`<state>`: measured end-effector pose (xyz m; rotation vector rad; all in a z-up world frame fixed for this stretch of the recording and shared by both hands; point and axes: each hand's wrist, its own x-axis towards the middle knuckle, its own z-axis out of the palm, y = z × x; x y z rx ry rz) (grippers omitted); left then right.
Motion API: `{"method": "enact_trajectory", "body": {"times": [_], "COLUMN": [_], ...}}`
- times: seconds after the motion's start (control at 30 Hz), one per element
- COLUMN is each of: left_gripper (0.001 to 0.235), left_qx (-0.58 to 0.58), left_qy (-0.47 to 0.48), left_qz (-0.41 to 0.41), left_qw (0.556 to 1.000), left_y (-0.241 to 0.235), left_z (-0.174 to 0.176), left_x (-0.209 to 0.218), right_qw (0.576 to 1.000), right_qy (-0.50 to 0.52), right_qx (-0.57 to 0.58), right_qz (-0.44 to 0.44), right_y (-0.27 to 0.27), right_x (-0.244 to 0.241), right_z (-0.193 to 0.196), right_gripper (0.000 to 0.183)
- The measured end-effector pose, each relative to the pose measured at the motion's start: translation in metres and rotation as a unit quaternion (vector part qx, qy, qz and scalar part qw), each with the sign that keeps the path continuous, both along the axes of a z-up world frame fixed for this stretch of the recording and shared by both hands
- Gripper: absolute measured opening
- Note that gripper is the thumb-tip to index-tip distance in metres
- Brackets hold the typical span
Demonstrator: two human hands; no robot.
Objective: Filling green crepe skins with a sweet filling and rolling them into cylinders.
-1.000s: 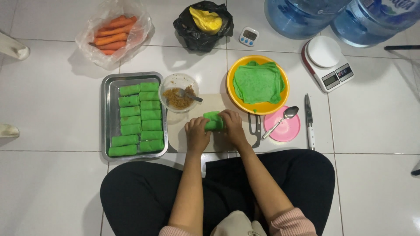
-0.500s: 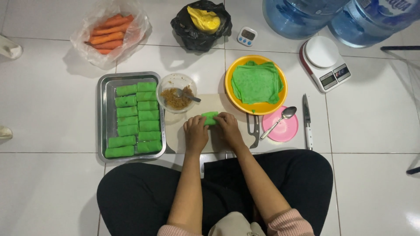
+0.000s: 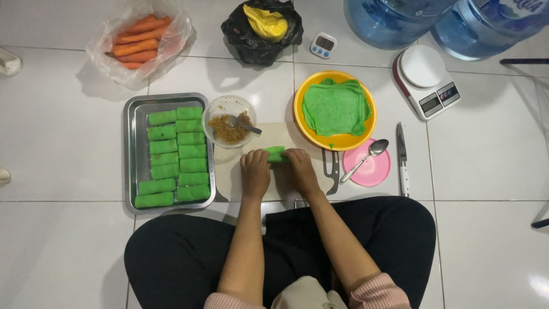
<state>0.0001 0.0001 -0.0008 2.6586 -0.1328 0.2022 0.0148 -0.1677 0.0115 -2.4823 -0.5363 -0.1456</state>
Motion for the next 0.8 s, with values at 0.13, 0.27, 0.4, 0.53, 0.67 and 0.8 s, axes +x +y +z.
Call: {"method": "enact_trajectory", "body": {"times": [0.13, 0.27, 0.4, 0.53, 0.67, 0.8], "left_gripper": [0.031, 0.029, 0.029, 0.029, 0.028, 0.028], "left_qx": [-0.016, -0.009, -0.026, -0.021, -0.002, -0.017], "left_qy": [0.006, 0.024, 0.038, 0.081, 0.146, 0.194], "left_qz": [0.003, -0.001, -0.001, -0.011, -0.015, -0.007], "left_qw": [1.000, 1.000, 0.999, 0.996, 0.989, 0.981], "left_y": [0.002, 0.003, 0.005, 0.008, 0.011, 0.012], "left_z": [0.004, 0.009, 0.007, 0.017, 0.020, 0.031], "left_x": [-0.001, -0.008, -0.019, -0.026, -0.029, -0.029], "right_qw": [1.000, 0.999, 0.998, 0.999, 0.996, 0.986], "right_qy": [0.020, -0.015, -0.043, 0.000, 0.089, 0.165], "right_qx": [0.000, -0.026, -0.032, -0.043, -0.023, -0.003], "right_qz": [0.003, 0.015, 0.024, 0.030, 0.004, -0.023], "right_y": [-0.002, -0.004, -0.003, -0.006, -0.008, -0.011], "right_x": [-0.001, -0.007, -0.018, -0.026, -0.033, -0.034], "right_z": [0.006, 0.002, 0.010, 0.010, 0.017, 0.020], "right_gripper": [0.037, 0.036, 0.030, 0.028, 0.020, 0.022]}}
